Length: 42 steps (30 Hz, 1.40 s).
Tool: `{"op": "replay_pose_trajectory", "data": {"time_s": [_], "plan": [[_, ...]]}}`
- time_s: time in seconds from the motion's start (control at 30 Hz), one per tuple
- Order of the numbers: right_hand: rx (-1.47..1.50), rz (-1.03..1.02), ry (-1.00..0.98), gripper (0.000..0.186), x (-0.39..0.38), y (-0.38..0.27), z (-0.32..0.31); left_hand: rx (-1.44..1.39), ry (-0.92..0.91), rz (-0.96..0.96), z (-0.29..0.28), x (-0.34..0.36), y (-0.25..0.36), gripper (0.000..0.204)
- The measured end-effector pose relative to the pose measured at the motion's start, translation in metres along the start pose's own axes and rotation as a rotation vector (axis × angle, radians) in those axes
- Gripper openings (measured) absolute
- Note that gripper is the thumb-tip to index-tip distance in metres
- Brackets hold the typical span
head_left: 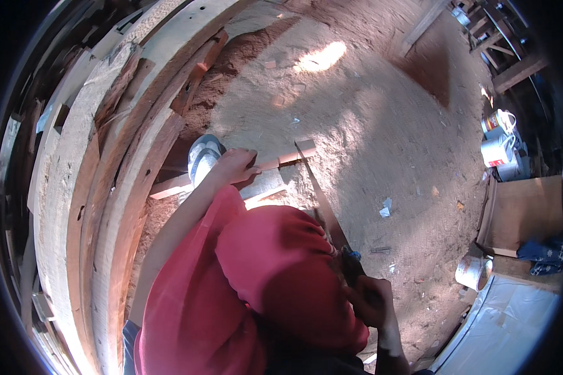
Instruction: The person uses a hand saw to cut a small piece of wood placed on a wooden support. They hold the wood with their left hand and saw with their right hand, producing sawdust as they work.
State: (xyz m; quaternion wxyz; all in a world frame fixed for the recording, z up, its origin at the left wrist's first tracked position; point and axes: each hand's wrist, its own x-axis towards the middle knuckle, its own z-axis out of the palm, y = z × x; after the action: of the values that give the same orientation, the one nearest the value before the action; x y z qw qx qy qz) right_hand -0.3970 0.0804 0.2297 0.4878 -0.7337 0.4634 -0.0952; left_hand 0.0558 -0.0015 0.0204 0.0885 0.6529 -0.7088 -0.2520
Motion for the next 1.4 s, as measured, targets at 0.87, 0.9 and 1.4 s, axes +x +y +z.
{"op": "replay_pose_trajectory", "data": {"time_s": [0.87, 0.9, 1.4], "plan": [[0.292, 0.14, 0.013, 0.039, 0.027, -0.013, 0.003, 0.041, -0.044, -0.097, 0.007, 0.002, -0.01, 0.049], [0.3, 0.155, 0.02, 0.039, 0.027, -0.014, 0.006, 0.041, -0.036, -0.087, 0.006, 0.003, -0.008, 0.049], [0.217, 0.03, -0.018, 0.04, 0.01, 0.01, 0.01, 0.125, -0.127, -0.157, -0.006, 0.002, -0.002, 0.054]]}}
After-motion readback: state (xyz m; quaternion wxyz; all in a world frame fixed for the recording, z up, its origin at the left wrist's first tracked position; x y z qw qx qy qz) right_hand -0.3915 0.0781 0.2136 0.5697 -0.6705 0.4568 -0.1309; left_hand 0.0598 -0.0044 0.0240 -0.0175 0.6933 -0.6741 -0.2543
